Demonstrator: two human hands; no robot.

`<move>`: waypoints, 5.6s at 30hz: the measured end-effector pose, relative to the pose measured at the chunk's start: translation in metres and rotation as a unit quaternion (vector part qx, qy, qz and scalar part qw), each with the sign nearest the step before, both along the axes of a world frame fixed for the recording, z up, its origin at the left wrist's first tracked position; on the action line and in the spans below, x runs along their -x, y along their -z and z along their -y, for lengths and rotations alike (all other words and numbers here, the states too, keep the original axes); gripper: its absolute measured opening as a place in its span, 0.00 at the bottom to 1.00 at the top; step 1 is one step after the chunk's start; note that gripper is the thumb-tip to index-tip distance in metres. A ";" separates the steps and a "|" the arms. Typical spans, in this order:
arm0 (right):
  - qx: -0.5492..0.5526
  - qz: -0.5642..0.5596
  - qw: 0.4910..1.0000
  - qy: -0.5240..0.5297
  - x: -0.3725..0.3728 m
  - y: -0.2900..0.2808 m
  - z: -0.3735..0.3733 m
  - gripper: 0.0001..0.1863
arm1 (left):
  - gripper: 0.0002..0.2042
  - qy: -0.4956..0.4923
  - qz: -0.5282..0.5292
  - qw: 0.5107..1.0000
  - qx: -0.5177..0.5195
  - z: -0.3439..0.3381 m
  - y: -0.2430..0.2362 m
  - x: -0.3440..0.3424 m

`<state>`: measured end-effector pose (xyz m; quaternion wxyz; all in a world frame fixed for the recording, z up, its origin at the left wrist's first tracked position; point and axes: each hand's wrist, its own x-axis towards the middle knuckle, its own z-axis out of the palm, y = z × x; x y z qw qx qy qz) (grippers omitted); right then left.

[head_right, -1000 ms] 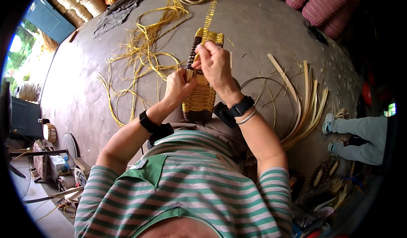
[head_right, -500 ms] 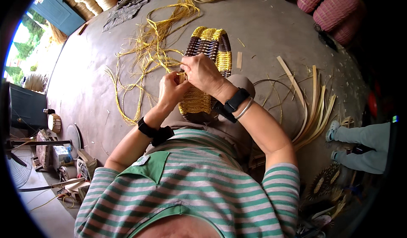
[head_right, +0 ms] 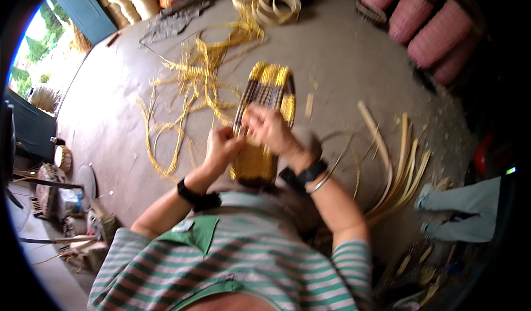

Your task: The person is weaving a decorative basket rim by hand using yellow and brown flexible strips, pulling the strips through the weave and tightening them.

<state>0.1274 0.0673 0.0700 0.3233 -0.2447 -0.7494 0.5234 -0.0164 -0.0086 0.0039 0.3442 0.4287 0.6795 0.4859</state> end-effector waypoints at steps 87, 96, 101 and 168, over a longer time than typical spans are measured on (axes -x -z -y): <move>0.536 -0.319 0.780 0.043 -0.045 0.104 0.029 0.14 | 0.09 0.157 0.521 0.836 0.061 0.027 -0.033 -0.010; 0.574 -0.310 0.753 0.091 -0.047 0.110 0.039 0.13 | 0.08 0.160 0.503 0.847 0.067 0.029 -0.033 -0.008; 0.540 -0.296 0.783 0.084 -0.046 0.103 0.034 0.13 | 0.08 0.159 0.513 0.841 0.061 0.028 -0.034 -0.009; -0.527 0.448 0.707 -0.148 -0.042 -0.029 0.037 0.07 | 0.10 0.163 0.475 0.864 0.035 0.019 -0.016 -0.020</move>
